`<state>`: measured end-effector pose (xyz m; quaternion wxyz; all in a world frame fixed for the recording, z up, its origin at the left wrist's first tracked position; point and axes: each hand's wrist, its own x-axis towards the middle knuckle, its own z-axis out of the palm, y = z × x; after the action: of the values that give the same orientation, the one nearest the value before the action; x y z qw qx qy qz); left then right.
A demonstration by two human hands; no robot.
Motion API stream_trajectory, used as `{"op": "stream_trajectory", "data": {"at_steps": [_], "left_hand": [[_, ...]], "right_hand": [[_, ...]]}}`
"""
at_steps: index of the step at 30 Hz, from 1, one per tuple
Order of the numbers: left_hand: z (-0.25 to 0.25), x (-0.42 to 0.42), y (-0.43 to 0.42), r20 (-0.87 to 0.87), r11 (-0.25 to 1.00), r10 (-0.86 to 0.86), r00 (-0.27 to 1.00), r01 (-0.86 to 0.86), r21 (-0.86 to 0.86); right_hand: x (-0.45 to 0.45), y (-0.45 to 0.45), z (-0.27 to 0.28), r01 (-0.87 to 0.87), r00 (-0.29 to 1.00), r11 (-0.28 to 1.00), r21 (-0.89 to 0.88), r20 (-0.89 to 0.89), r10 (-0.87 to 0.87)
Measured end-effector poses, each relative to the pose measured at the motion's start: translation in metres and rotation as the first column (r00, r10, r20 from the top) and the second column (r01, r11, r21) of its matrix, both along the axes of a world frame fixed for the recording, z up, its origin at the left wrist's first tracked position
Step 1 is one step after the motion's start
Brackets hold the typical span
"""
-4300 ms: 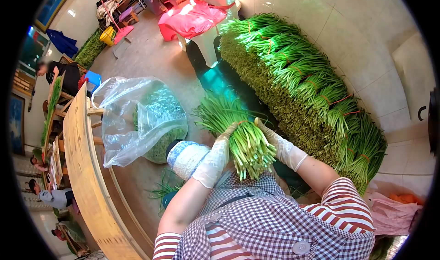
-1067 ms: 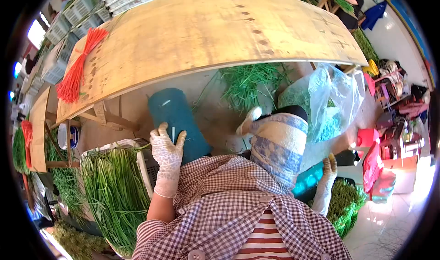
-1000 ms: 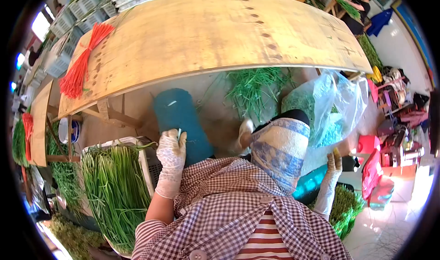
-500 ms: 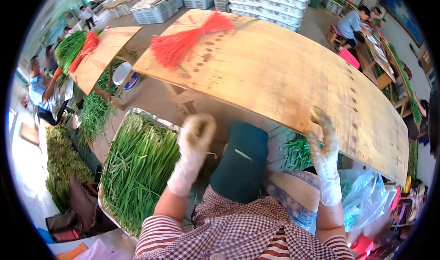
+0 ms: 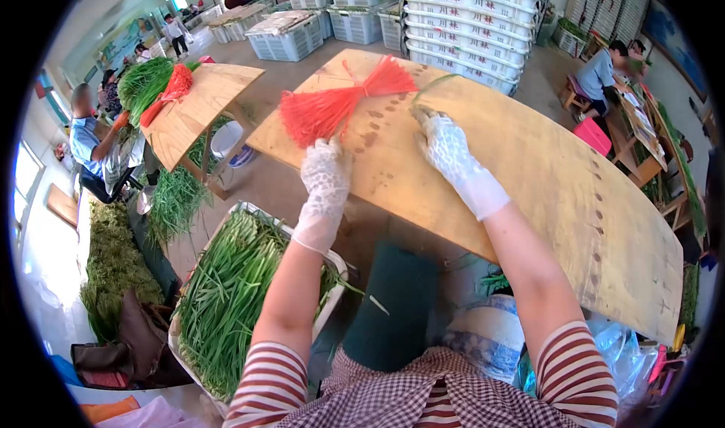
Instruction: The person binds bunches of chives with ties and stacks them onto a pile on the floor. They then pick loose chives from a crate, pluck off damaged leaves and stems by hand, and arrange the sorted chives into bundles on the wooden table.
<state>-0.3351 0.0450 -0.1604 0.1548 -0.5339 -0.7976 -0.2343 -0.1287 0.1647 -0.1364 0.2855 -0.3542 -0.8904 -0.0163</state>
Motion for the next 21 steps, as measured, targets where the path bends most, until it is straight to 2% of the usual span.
{"op": "stream_trajectory", "data": {"at_steps": [4, 5, 8, 9, 11, 12, 13, 14, 15, 16, 17, 18, 19, 20, 21], "left_hand": [[-0.010, -0.010, 0.001, 0.076, 1.000, 0.007, 0.997, -0.008, 0.002], [-0.007, -0.012, 0.000, 0.085, 1.000, 0.003, 0.996, -0.002, -0.007], [0.008, -0.010, -0.004, 0.137, 0.999, -0.033, 0.990, 0.035, -0.012], [0.010, -0.009, -0.003, 0.159, 0.998, -0.054, 0.986, 0.056, -0.009], [0.010, -0.010, 0.001, 0.141, 0.999, -0.043, 0.989, 0.047, -0.023], [0.009, -0.011, 0.004, 0.133, 0.999, -0.041, 0.990, 0.044, -0.026], [0.002, -0.018, 0.009, 0.132, 0.997, -0.060, 0.989, 0.065, -0.034], [-0.002, -0.021, 0.014, 0.100, 0.998, -0.051, 0.994, 0.055, -0.036], [-0.005, -0.022, 0.018, 0.067, 0.998, -0.045, 0.997, 0.047, -0.039], [-0.004, -0.022, 0.020, 0.031, 0.998, -0.043, 0.999, 0.044, -0.043], [-0.003, -0.019, 0.021, 0.000, 0.999, -0.034, 0.999, 0.034, 0.007], [-0.001, -0.018, 0.016, 0.030, 0.996, -0.065, 0.997, 0.067, -0.062], [0.003, -0.018, 0.008, 0.059, 0.987, -0.093, 0.994, 0.100, -0.126], [0.010, -0.019, -0.002, 0.088, 0.973, -0.120, 0.989, 0.135, -0.187], [0.025, -0.012, -0.024, 0.202, 0.941, -0.197, 0.959, 0.243, -0.236]], "right_hand": [[-0.036, 0.067, -0.022, 0.110, 0.992, 0.980, 0.166, 0.036, -0.118], [-0.040, 0.079, -0.027, 0.105, 0.993, 0.993, 0.046, 0.053, -0.107], [-0.049, 0.101, -0.039, -0.019, 0.994, 0.998, -0.067, 0.109, 0.026], [-0.041, 0.085, -0.030, -0.141, 0.961, 0.980, -0.141, 0.218, 0.169], [-0.019, 0.016, -0.024, -0.287, 0.901, 0.939, -0.190, 0.280, 0.332], [-0.002, -0.024, -0.020, -0.530, 0.835, 0.839, -0.123, 0.099, 0.542], [0.022, -0.066, 0.005, -0.712, 0.655, 0.696, -0.098, 0.266, 0.707], [0.029, -0.108, 0.028, -0.762, 0.608, 0.603, -0.236, 0.062, 0.792], [0.046, -0.128, 0.040, -0.817, 0.372, 0.378, -0.435, 0.103, 0.922], [0.054, -0.135, 0.048, -0.720, 0.175, 0.075, -0.690, -0.075, 0.982], [0.049, -0.134, 0.060, -0.759, 0.245, 0.183, -0.625, -0.013, 0.969], [0.033, -0.125, 0.077, -0.785, 0.317, 0.290, -0.547, 0.046, 0.947], [0.014, -0.112, 0.078, -0.730, 0.558, 0.560, -0.391, 0.132, 0.819], [-0.008, -0.092, 0.072, -0.591, 0.765, 0.781, -0.204, 0.167, 0.622], [-0.033, -0.062, 0.061, -0.529, 0.839, 0.843, -0.096, 0.091, 0.536]]}}
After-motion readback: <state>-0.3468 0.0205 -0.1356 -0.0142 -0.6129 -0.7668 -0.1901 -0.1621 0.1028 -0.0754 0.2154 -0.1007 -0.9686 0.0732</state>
